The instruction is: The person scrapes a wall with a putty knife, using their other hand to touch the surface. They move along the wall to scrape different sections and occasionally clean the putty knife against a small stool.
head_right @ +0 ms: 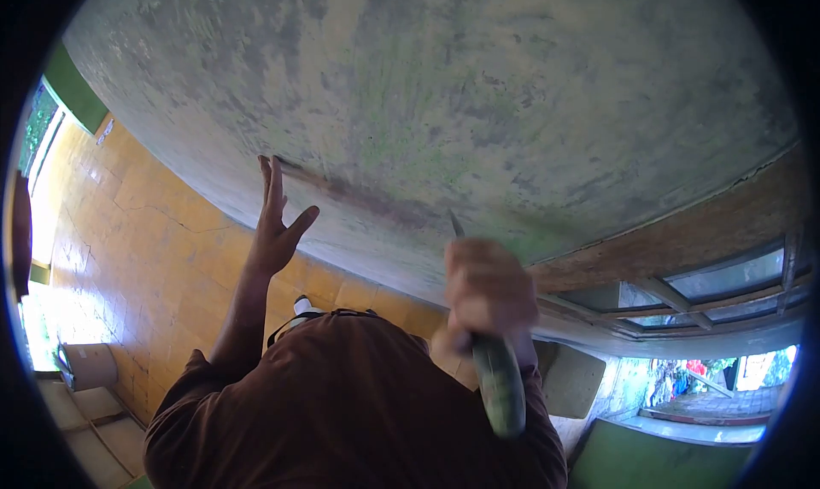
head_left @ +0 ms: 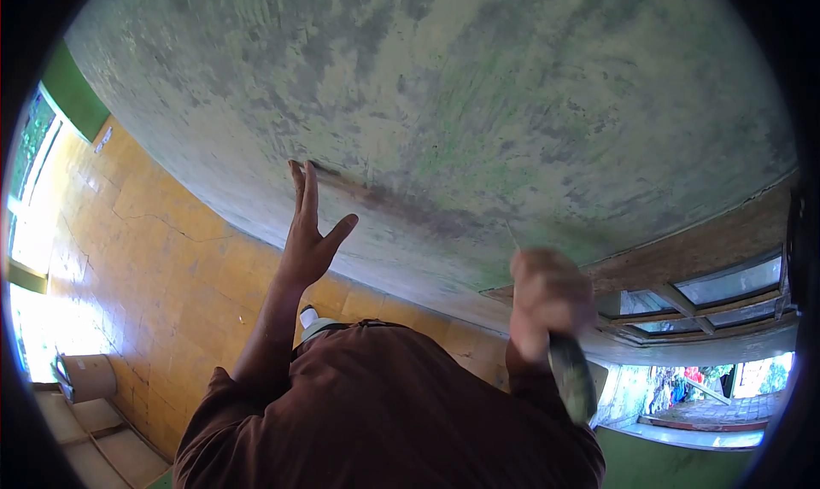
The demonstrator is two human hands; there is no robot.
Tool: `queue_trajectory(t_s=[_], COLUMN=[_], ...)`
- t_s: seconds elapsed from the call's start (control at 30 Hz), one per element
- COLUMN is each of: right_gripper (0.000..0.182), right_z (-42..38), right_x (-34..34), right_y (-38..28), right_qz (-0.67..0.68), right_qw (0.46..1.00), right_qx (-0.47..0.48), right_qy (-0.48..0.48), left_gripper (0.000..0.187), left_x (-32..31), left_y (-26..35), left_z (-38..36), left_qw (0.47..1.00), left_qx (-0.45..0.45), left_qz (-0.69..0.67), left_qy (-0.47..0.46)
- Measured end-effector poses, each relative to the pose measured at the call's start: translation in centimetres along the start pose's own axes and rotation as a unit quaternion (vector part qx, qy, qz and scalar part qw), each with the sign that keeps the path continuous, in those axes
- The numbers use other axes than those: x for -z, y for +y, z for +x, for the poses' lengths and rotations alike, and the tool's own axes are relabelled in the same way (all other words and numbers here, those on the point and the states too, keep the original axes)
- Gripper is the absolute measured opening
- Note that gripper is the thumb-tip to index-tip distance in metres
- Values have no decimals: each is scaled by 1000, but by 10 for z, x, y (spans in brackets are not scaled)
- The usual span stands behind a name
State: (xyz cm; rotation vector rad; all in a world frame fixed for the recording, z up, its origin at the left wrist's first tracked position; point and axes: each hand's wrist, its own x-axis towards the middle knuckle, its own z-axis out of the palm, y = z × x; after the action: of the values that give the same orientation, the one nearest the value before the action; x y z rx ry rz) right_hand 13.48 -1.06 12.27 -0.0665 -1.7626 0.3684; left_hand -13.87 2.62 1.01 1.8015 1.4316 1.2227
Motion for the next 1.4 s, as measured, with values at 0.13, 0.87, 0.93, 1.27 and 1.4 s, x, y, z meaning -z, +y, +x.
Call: queue_trajectory(t_s=[0.13,0.87,0.93,1.27,1.4], right_gripper=[37,30,27,27,30], right_z=[-2,3,3,-1,6], right_x=[-1,-9,-6,-4,-6], right_y=[17,-9,9,28,9], right_qz=[-44,28,56,8,-5], right_qw=[998,999,997,999,999], right_qx=[-35,21,55,-32,-30], right_qy=[4,37,8,23,12], left_gripper=[94,94,94,93,92], left_x=[-1,2,2,1,2], left_y=[-1,0,-3,0,0], left_z=[0,2,0,-1,0], left_qw=[1000,1000,1000,1000,1000], left_qx=[-8,-1,-8,1,-12], left_qz=[-14,-9,-5,-17,-13], left_qy=[5,4,-1,-5,6])
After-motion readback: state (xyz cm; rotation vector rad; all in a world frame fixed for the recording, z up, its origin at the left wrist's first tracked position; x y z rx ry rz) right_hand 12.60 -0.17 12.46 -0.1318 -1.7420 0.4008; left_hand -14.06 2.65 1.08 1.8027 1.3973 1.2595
